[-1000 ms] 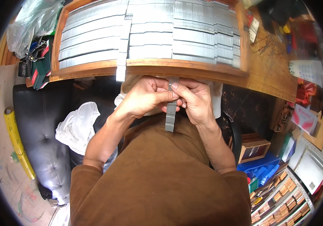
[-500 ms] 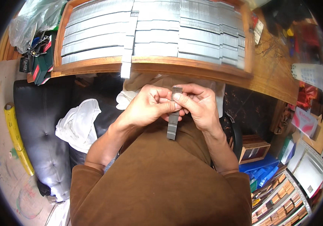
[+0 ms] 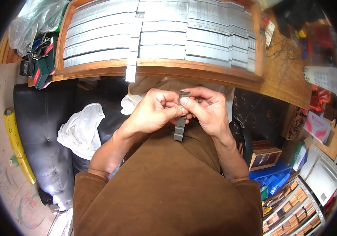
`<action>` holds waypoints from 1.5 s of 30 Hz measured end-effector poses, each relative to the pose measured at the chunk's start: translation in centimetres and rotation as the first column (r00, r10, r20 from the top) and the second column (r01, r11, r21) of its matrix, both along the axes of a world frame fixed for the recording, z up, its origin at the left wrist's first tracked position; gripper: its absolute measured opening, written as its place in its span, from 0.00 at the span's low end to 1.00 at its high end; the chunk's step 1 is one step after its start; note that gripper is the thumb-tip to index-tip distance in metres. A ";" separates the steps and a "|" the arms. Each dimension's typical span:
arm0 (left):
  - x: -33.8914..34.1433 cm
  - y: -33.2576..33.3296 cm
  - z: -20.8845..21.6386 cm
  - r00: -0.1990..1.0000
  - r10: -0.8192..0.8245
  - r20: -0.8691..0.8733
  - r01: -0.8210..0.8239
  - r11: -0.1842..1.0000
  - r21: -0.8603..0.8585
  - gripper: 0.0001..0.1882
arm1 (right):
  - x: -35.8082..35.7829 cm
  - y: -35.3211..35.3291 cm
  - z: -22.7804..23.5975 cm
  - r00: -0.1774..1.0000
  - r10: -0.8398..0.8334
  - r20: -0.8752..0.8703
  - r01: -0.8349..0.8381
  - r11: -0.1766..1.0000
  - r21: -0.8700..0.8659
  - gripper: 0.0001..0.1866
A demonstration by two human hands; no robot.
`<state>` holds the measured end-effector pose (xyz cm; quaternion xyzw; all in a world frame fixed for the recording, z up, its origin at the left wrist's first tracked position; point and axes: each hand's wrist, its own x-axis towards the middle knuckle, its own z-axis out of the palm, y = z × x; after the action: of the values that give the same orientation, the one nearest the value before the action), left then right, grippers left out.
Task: The person is assembling small, rectangular metal pieces into a larger, grid-like structure. They pick up individual pieces from a wooden tray and carefully interlock them with others already in place, building up the structure layer by layer.
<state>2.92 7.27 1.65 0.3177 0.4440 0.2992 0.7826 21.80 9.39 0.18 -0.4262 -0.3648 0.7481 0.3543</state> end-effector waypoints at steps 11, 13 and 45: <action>0.1 0.4 1.1 0.999 0.016 0.036 -0.012 0.992 -0.124 0.08 | 0.2 0.2 -0.1 0.998 0.023 -0.052 -0.028 0.996 -0.089 0.08; 0.1 0.4 1.1 0.998 0.022 0.053 -0.014 0.989 -0.145 0.09 | 0.1 0.2 -0.1 0.998 0.014 -0.053 -0.020 0.994 -0.108 0.07; -0.1 -1.0 -0.7 0.892 0.248 -0.378 0.072 0.747 0.661 0.07 | -1.3 -0.4 0.9 0.958 -0.155 0.243 -0.054 0.730 0.681 0.08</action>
<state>2.82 6.24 0.92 0.6102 0.4903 0.3935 0.4820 20.50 9.00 1.03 -0.3790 -0.6481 0.4834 0.4502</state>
